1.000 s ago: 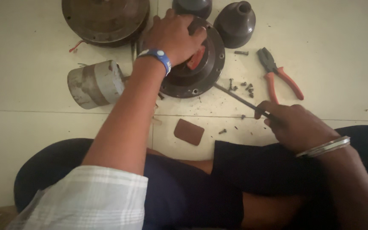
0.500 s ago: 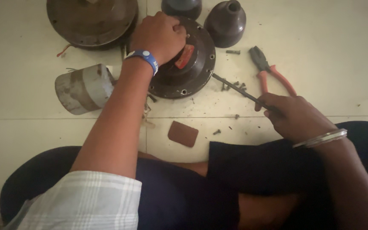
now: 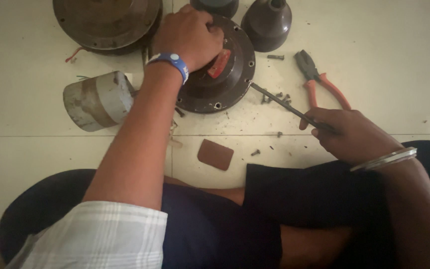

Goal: The person sits on the floor and works on a ceiling fan motor housing, using a screwdriver to loosen and remove screws around the housing and pliers to grip and pull parts. They handle small screws, reposition the housing, and lift the fan cover to work on it.

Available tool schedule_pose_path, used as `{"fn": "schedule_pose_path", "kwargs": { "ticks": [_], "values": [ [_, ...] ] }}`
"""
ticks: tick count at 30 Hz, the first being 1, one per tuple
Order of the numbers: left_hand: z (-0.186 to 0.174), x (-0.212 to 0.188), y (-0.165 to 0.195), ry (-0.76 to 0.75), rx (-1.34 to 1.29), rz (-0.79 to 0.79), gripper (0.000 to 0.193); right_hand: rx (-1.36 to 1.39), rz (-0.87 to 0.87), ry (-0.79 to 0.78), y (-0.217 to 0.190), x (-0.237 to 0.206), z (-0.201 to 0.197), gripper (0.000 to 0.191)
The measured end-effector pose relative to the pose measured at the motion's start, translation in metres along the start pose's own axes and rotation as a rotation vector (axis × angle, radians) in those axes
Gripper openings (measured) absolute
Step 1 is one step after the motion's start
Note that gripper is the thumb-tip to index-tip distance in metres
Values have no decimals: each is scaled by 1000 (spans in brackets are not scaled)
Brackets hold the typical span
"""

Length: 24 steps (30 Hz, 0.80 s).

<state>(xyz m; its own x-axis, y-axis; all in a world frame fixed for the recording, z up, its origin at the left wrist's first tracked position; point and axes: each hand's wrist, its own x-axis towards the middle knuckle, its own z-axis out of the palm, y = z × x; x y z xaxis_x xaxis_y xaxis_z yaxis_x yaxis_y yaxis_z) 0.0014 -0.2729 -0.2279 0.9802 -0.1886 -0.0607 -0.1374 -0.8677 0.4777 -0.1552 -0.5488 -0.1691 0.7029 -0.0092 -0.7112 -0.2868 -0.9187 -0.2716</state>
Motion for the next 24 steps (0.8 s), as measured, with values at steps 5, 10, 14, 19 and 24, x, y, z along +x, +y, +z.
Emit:
{"fn": "schedule_pose_path", "kwargs": {
  "ticks": [5,10,14,19,24],
  "values": [
    [-4,8,-1,-92,-11,40,71,20,-43,21,3,-3,-4,22],
    [-18,5,-2,-253,-139,-12,94,15,29,-1,3,-3,-4,19],
    [-21,4,3,-301,-143,-51,96,-30,40,-9,2,-2,-5,20],
    [-22,7,3,-271,-111,-52,104,3,23,-6,-2,2,-8,21],
    [-16,6,0,-292,-80,-89,105,21,29,-17,-11,-4,-9,22]
  ]
}}
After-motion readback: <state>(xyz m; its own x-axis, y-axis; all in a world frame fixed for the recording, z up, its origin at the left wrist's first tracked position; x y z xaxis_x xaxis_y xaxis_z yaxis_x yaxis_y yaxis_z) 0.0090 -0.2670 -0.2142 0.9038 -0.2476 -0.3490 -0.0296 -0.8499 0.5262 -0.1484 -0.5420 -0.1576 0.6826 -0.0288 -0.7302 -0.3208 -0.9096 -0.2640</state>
